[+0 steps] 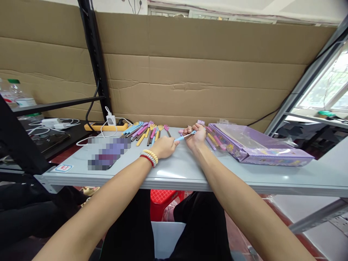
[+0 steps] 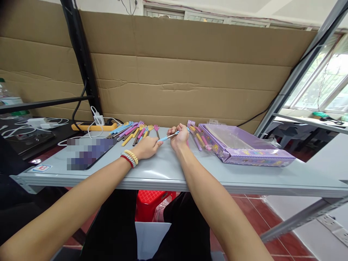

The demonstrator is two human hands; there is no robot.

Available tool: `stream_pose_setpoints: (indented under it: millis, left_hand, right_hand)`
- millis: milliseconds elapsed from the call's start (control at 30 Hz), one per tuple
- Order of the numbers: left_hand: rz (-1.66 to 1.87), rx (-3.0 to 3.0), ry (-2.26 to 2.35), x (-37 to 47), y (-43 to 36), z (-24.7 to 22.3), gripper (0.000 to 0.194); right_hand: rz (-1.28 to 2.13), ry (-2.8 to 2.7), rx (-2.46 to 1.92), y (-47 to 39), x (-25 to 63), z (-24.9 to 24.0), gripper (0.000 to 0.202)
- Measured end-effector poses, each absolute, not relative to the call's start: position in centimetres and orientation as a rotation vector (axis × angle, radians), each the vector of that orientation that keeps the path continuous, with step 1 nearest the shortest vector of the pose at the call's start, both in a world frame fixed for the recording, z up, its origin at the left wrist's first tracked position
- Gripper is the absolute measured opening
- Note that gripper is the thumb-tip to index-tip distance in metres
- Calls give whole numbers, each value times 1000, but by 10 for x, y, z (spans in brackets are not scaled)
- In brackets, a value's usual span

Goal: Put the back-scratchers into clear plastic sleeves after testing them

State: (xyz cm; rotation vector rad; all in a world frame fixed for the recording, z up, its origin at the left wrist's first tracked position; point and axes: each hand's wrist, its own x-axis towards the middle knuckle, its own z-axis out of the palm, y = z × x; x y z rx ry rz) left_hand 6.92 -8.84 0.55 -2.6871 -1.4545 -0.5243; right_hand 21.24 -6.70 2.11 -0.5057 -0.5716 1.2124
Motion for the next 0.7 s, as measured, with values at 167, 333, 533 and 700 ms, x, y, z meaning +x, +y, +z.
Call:
stream_pose_setpoints:
  millis: [167,333,533,700]
  left_hand:
    - [-588,-2661,-1434,66,-84,4,37]
    - [-944,-2624,-1392,60,-73,2,35]
    - [-1020,-2461,-1616,45,-65,3,32]
    - [-964,-2386,-1705,34,-72,7,36]
  right_hand:
    - [1218,-752,-584,-69,204,19,40]
    - [1217,-932,-618,-66,210,19,27]
    - [717,-1184,-942,-57,217,4,19]
    - [146,-1539,-1122,-63,219,5,13]
